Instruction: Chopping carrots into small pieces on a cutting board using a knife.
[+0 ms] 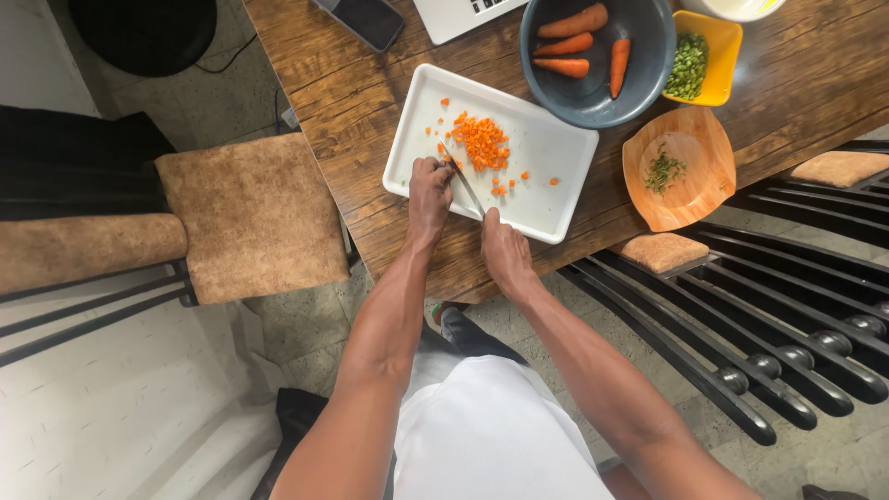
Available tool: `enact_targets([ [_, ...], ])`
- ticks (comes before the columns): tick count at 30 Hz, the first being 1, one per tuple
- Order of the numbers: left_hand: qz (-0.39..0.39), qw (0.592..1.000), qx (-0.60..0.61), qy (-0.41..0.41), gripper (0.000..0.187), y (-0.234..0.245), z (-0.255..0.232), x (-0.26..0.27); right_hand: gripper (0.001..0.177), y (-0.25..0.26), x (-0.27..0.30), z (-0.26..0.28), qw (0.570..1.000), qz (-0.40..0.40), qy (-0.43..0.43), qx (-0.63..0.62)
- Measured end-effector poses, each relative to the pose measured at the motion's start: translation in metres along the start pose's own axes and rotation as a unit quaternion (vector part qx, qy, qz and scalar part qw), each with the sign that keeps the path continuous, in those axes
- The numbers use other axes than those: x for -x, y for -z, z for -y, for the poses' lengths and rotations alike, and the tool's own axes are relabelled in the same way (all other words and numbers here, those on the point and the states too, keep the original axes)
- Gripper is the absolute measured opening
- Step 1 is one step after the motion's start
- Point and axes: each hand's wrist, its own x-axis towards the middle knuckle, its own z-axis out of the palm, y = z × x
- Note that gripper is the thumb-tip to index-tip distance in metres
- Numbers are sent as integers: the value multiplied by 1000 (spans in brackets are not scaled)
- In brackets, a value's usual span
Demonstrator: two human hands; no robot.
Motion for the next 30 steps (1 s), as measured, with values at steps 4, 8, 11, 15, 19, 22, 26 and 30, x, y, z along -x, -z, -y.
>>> enact_targets([
  [4, -7, 999, -35, 3, 24, -7, 4, 4, 8, -18, -10, -10, 999, -42, 22, 1],
  [8, -33, 999, -24, 9, 23, -14, 6, 6, 7, -29, -19, -16, 1000, -25, 10, 3],
  [11, -34, 999, -30, 10, 23, -12, 6, 6, 10, -19, -24, -11, 998, -32, 34, -28],
  [15, -23, 999, -43, -5, 26, -14, 8, 7, 13, 2, -27, -6, 994, -41, 64, -80],
  [19, -33, 998, -49, 5, 23, -11, 2, 7, 3, -16, -12, -28, 1000, -4, 28, -12],
  [22, -38, 998, -46, 3, 26, -14, -6, 10, 5, -2, 7, -29, 1000, -7, 7, 30],
  [26, -19, 997, -72, 14, 22, -19, 6, 9, 7, -15, 2, -30, 1000, -26, 14, 3],
  [30, -33, 997, -63, 7, 23, -18, 0, 10, 7, -24, -14, -28, 999, -31, 33, 8],
])
